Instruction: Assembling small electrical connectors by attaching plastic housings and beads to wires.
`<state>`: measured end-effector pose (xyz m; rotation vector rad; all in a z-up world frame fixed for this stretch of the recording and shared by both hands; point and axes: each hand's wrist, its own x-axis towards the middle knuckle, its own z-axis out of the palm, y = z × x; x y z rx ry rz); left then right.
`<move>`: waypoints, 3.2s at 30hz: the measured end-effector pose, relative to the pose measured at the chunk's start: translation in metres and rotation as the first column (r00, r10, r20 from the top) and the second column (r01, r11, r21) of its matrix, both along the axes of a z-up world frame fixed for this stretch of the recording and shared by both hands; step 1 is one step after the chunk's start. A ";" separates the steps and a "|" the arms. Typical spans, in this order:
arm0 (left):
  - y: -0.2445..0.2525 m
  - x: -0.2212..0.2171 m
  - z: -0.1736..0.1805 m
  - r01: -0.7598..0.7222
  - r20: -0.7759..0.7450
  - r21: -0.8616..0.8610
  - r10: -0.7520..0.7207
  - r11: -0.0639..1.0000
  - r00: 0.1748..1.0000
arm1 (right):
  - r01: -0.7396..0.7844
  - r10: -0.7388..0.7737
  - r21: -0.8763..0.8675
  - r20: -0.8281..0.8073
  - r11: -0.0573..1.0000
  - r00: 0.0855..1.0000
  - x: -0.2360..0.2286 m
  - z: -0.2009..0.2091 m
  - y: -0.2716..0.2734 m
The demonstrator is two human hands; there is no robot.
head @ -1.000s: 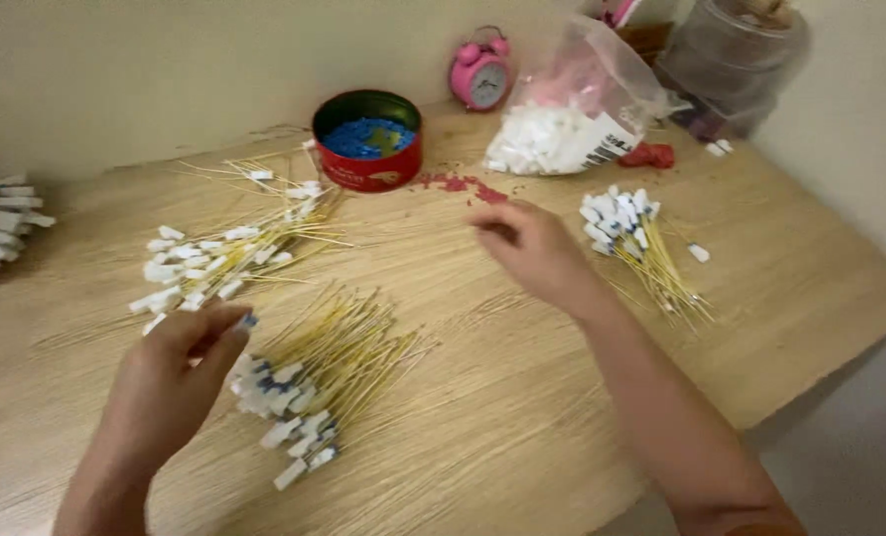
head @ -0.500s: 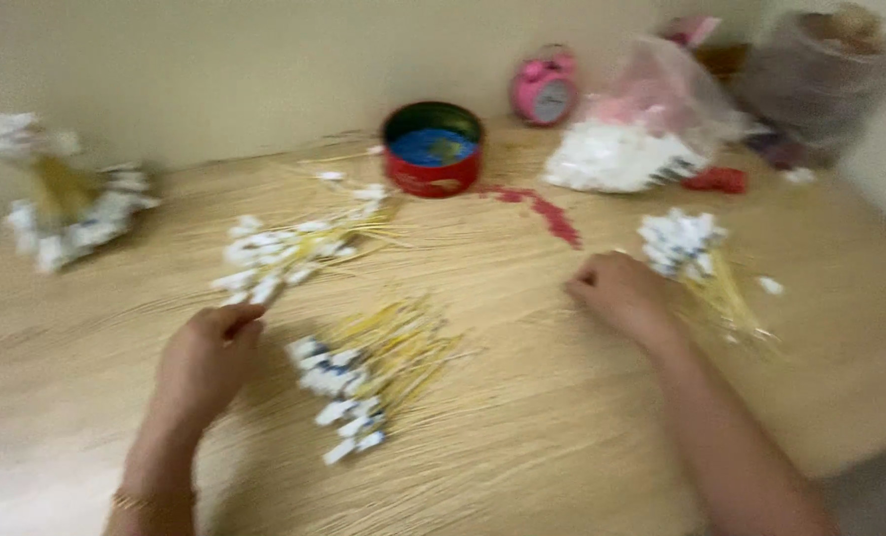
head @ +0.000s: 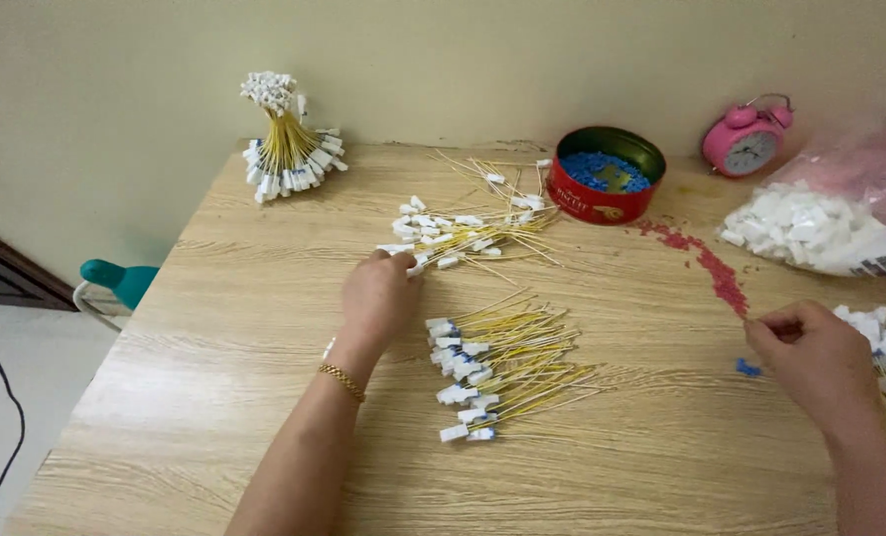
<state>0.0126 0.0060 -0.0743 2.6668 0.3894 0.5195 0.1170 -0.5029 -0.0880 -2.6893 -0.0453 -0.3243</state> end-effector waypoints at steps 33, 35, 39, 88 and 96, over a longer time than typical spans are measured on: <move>0.000 0.052 -0.013 0.081 -0.289 -0.057 -0.094 0.995 0.953 | -0.020 0.316 0.872 -0.156 0.489 0.936 -0.040 0.035 0.036; 0.003 0.049 -0.007 0.086 -0.300 -0.061 -0.101 0.994 0.949 | -0.055 0.353 0.894 -0.119 0.445 0.928 -0.037 0.023 0.034; -0.010 0.032 0.030 0.055 -0.288 -0.252 -0.129 0.966 0.949 | -0.150 0.455 0.940 -0.007 0.306 0.890 -0.034 0.008 0.030; -0.098 0.000 0.054 0.413 0.402 -0.908 -0.129 0.072 0.907 | -0.530 0.544 0.772 0.292 0.351 0.786 -0.041 0.086 0.258; -0.107 -0.004 0.056 0.491 0.480 -0.858 -0.101 0.152 0.871 | -0.660 0.513 0.668 0.455 0.345 0.728 -0.049 0.084 0.265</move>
